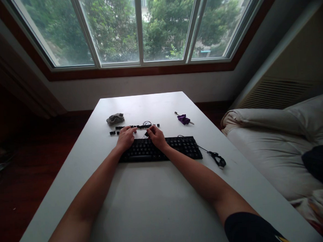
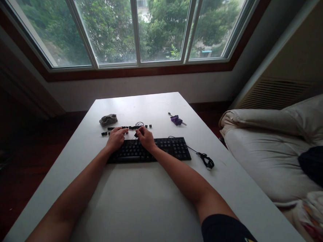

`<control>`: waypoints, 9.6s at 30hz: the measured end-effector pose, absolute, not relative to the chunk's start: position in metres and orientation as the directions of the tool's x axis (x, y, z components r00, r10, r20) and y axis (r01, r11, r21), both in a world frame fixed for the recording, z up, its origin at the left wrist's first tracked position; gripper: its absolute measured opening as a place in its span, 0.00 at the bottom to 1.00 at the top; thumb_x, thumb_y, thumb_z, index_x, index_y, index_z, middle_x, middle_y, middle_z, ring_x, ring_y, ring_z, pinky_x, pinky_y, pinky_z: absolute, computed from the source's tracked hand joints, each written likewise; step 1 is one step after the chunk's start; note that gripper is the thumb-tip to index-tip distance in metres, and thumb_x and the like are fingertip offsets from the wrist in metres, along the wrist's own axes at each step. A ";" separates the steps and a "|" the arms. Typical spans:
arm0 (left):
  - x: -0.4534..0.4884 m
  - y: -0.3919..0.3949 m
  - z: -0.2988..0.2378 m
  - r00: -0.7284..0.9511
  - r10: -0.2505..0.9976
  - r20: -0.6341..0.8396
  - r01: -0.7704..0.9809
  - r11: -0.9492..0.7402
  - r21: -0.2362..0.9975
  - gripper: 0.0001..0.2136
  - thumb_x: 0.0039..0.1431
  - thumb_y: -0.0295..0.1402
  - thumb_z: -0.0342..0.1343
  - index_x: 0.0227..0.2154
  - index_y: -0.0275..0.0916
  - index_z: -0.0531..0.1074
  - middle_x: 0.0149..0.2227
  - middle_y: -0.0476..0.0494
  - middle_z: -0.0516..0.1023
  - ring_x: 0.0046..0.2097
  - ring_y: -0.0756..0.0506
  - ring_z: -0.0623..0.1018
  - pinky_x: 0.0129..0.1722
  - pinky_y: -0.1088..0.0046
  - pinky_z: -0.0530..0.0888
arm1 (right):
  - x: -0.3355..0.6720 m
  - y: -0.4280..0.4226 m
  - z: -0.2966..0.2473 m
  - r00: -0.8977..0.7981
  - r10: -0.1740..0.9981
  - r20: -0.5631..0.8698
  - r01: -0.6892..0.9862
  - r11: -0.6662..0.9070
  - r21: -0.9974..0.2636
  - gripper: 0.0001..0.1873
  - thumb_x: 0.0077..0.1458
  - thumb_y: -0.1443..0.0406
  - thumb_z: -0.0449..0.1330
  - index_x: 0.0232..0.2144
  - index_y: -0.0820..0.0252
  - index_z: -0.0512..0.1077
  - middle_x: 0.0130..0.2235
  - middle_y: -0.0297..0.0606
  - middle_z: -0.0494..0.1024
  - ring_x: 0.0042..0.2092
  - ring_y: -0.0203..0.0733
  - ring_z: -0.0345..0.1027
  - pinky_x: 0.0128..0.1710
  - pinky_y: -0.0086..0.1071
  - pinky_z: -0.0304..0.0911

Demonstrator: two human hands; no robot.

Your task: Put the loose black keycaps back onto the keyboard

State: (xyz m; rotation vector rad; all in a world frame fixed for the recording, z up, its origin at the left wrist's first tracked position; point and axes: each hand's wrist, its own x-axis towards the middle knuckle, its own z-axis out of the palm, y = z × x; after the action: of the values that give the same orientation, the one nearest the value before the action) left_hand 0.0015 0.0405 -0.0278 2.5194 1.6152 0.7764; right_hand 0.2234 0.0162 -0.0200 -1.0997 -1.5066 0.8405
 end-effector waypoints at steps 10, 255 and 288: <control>0.001 0.041 -0.026 0.328 0.859 0.394 0.850 -0.450 0.274 0.25 0.56 0.24 0.50 0.57 0.44 0.73 0.51 0.44 0.81 0.60 0.36 0.68 0.64 0.52 0.62 | 0.223 0.015 -0.018 -0.027 0.945 0.326 0.216 0.324 -0.921 0.19 0.61 0.46 0.55 0.32 0.54 0.67 0.28 0.32 0.75 0.27 0.39 0.73 0.30 0.31 0.68; 0.031 0.007 -0.008 0.508 0.684 0.524 0.500 -0.729 0.467 0.09 0.65 0.26 0.53 0.45 0.43 0.73 0.48 0.41 0.73 0.47 0.45 0.76 0.47 0.66 0.75 | 0.226 0.024 -0.024 -0.058 0.974 0.221 0.167 0.227 -0.959 0.15 0.62 0.50 0.54 0.35 0.55 0.66 0.27 0.32 0.78 0.25 0.38 0.74 0.26 0.29 0.67; 0.035 0.002 -0.002 0.500 0.709 0.497 0.599 -0.698 0.393 0.09 0.67 0.28 0.52 0.46 0.43 0.73 0.45 0.43 0.76 0.45 0.44 0.76 0.45 0.68 0.72 | 0.226 0.024 -0.025 -0.027 0.973 0.231 0.165 0.232 -0.959 0.15 0.61 0.51 0.55 0.34 0.55 0.66 0.26 0.31 0.77 0.26 0.38 0.74 0.28 0.29 0.67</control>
State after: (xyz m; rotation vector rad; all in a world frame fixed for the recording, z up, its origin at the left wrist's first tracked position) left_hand 0.0352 0.0022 -0.0021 2.5713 1.1309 0.9717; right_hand 0.2255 0.0243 -0.0247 -1.1474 -1.4385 0.9544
